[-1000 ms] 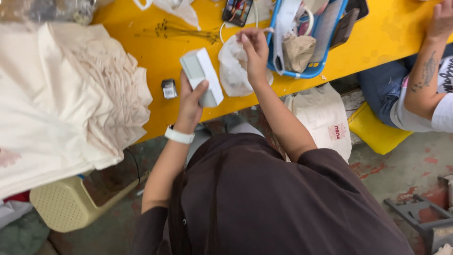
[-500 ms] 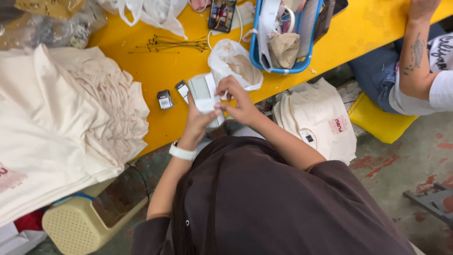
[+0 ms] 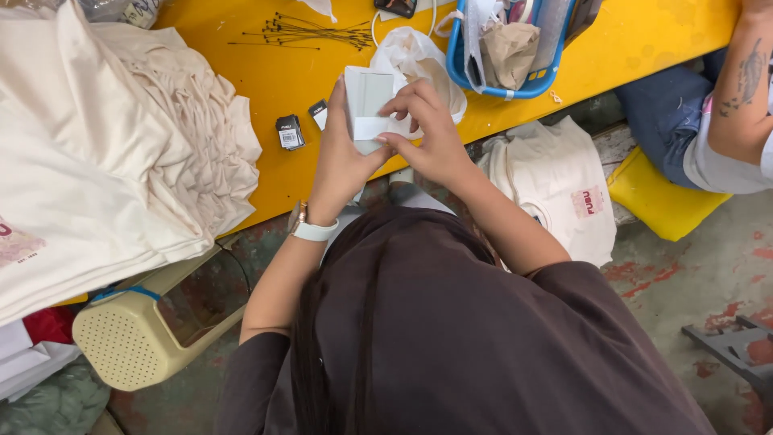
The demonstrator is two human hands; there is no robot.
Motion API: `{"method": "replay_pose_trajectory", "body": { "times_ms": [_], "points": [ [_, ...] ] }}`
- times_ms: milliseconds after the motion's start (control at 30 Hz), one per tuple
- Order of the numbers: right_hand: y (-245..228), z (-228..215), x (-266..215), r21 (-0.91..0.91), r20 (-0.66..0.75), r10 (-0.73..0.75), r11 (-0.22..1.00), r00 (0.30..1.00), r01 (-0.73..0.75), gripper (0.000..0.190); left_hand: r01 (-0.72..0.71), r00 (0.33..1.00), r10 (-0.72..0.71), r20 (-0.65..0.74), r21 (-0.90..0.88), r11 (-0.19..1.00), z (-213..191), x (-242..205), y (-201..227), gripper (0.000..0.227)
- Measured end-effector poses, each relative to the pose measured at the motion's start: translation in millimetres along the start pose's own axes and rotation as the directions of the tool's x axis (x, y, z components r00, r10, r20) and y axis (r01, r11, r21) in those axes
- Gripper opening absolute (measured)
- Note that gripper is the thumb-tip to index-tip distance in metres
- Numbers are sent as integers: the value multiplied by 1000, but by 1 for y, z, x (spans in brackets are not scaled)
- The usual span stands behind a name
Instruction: The person attaches tags to a stack of cream-colored t-shirts on a yellow table. They pick up a tag, thread a black plastic fastener through the tag and the shirt's collar, and then place the tagged shirt onto a separate pile. This process is repeated for multiple shirts.
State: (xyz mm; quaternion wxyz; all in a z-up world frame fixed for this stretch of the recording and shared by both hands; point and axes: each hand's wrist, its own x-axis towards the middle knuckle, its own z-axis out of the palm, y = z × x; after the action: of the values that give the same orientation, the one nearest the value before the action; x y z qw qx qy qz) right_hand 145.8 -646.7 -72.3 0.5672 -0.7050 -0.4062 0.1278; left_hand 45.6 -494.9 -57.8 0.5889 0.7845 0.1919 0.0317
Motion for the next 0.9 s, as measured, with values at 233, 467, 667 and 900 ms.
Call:
{"method": "replay_pose_trajectory", "body": {
  "times_ms": [233, 467, 667, 900],
  "points": [
    [1, 17, -1, -82, 99, 175, 982, 979, -168, 13, -43, 999, 41, 12, 297, 954, 8, -5, -33, 98],
    [20, 28, -12, -110, 143, 167, 982, 975, -152, 16, -86, 996, 86, 11, 258, 962, -1, -2, -71, 110],
    [75, 45, -18, 604, 260, 268, 704, 928, -373, 10, 98, 995, -59, 86, -582, 807, 0, -10, -140, 98],
    [101, 58, -18, 963, 264, 50, -73, 963, -260, 14, 221, 975, -28, 221, -975, -6, 8, -49, -188, 49]
  ]
}}
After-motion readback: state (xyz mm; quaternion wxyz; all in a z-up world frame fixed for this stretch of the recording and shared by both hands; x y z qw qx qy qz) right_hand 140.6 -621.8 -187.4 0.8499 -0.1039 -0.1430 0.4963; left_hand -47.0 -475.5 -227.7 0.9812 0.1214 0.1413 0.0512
